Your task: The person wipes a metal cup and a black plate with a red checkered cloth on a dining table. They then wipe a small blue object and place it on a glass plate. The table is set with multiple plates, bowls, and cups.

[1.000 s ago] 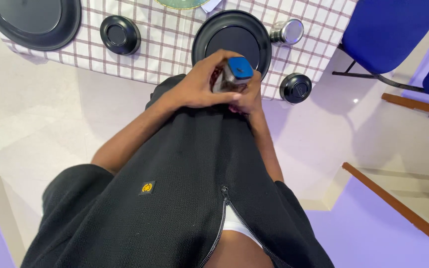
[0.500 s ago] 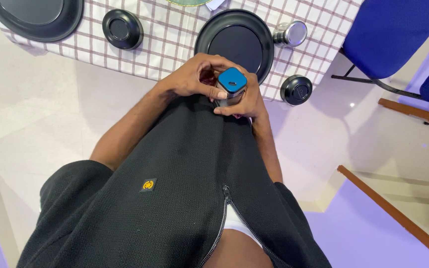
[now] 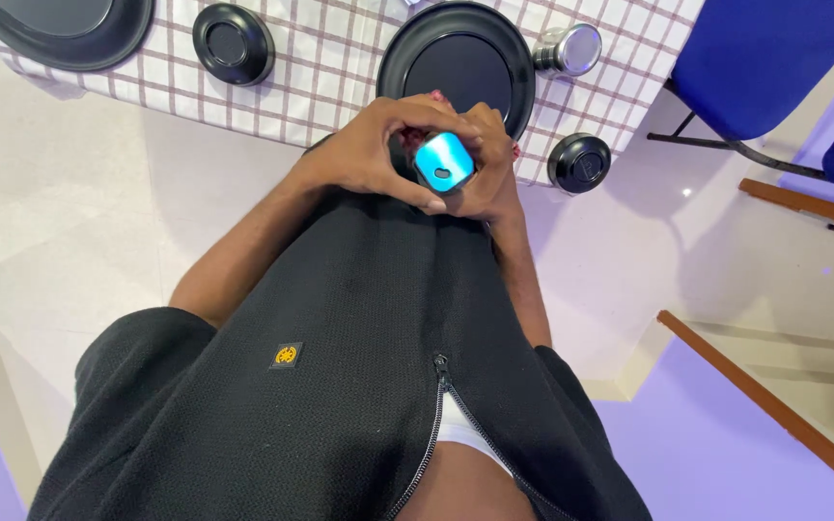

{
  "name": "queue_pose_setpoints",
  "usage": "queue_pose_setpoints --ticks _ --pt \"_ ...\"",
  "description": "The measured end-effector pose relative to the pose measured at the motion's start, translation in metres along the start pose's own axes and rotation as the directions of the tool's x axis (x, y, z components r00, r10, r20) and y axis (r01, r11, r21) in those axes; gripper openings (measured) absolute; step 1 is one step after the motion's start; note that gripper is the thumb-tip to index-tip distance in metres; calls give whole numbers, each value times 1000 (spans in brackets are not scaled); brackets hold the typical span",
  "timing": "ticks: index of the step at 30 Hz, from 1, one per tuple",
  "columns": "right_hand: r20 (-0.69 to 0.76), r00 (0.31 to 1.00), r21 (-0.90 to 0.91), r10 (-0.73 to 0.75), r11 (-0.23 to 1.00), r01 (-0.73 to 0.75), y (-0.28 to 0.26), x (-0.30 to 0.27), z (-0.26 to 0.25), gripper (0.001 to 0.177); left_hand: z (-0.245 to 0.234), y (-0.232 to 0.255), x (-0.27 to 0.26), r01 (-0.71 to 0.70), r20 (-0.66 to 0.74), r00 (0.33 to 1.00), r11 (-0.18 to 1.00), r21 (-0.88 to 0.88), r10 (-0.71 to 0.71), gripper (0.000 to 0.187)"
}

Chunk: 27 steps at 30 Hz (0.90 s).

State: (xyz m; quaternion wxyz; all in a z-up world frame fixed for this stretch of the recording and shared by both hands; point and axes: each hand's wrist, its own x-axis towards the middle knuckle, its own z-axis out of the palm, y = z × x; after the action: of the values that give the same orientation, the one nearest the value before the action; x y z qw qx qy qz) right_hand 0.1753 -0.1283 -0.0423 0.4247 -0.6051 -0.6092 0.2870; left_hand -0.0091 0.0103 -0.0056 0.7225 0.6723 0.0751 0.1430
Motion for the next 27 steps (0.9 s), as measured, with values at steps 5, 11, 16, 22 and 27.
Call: queue_pose_setpoints --ticks 5,11,16,22,27 --pt "21 1000 -67 -1 998 2 11 -3 6 68 15 -8 5 -101 -39 994 989 106 105 69" --pt "253 965 389 -69 920 -36 14 12 0 98 0 -11 17 -218 164 961 975 -34 221 76" --pt "302 952 391 46 905 -167 24 6 4 94 -5 -3 16 -128 123 985 991 46 121 83" --pt "155 980 232 128 959 -162 13 8 8 68 8 -18 4 29 -132 991 989 146 -9 64" --pt "1 991 47 137 989 -137 6 12 13 57 17 -25 4 179 -265 956 965 193 -124 61"
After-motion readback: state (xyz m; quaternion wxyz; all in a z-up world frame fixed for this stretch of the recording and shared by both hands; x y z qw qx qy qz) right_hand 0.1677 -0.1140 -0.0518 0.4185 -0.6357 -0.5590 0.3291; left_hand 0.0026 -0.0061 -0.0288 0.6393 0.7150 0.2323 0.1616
